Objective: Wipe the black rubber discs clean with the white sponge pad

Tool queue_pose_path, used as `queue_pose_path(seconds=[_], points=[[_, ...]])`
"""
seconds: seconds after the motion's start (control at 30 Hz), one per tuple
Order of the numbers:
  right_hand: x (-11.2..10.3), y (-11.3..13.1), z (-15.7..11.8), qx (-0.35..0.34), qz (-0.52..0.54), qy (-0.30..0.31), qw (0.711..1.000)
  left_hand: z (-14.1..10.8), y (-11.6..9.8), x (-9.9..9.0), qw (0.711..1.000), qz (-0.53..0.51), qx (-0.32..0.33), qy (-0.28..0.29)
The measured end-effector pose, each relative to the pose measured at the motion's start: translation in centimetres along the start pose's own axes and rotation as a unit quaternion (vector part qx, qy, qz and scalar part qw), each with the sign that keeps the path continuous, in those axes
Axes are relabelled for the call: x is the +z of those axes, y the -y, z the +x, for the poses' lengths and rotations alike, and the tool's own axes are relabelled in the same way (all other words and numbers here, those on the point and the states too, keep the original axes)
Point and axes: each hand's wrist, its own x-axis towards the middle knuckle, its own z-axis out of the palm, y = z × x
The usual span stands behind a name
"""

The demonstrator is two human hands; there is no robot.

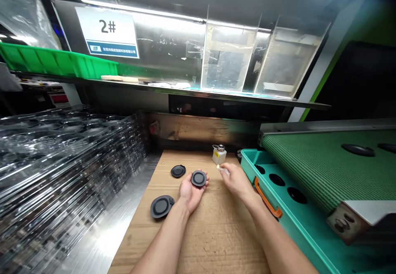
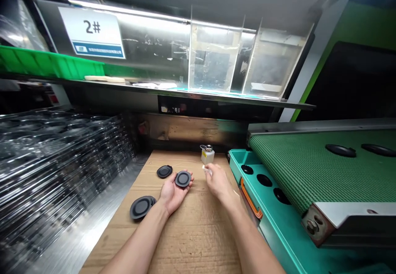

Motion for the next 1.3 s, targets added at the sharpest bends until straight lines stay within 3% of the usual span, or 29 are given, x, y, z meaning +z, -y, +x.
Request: queue_pose_path(seconds=[0.1, 0.23, 0.43, 0.67, 0.8, 0.9, 0.97, 1.07, 1.17, 1.3], points=[[-2.2, -0.6, 5.1, 0.056, -0.061, -0.062, 0.995, 0.1, 0.0, 0.0, 1.000, 0.005, -0.005, 0.007], [-3.3, -1.1, 10.1, 0.064, -0.077, -0.043, 0.994, 0.0, 0.0, 0.0, 1.000, 0.003, -0.010, 0.001], [-2.2, -1.7, 11.8, 0.054, -0.084, 0.047, 0.994, 0.1, 0.1, -0.2, 1.000, -0.012, -0.013, 0.011], [-3.1, -2.0, 12.4, 0.062, -0.082, 0.045, 0.994, 0.2, 0.5, -0.5, 1.000, -0.011, -0.006, 0.015], [-3.4, -1.7, 11.5, 0.060, -0.069, 0.029, 0.995, 0.1, 0.5, -0.6, 0.999, -0.024, -0.010, 0.027], [-2.9, -0.6, 8.8, 0.052, -0.020, -0.027, 0.998, 0.1, 0.5, -0.6, 0.999, -0.030, -0.011, 0.030], [-1.6, 0.9, 5.8, 0.033, 0.082, -0.057, 0.994, 0.3, 0.5, -0.5, 0.999, -0.027, -0.007, 0.031], [1.5, 3.6, 0.9, -0.002, 0.217, -0.038, 0.975, 0.4, 0.6, -0.4, 0.999, -0.035, 0.003, 0.034], [4.4, 5.8, -2.0, -0.016, 0.208, -0.034, 0.977, 0.4, 0.9, -0.2, 0.998, -0.047, 0.000, 0.039], [6.2, 7.5, -3.0, -0.020, 0.145, -0.056, 0.988, 0.1, 1.2, -0.1, 0.998, -0.044, -0.007, 0.040]])
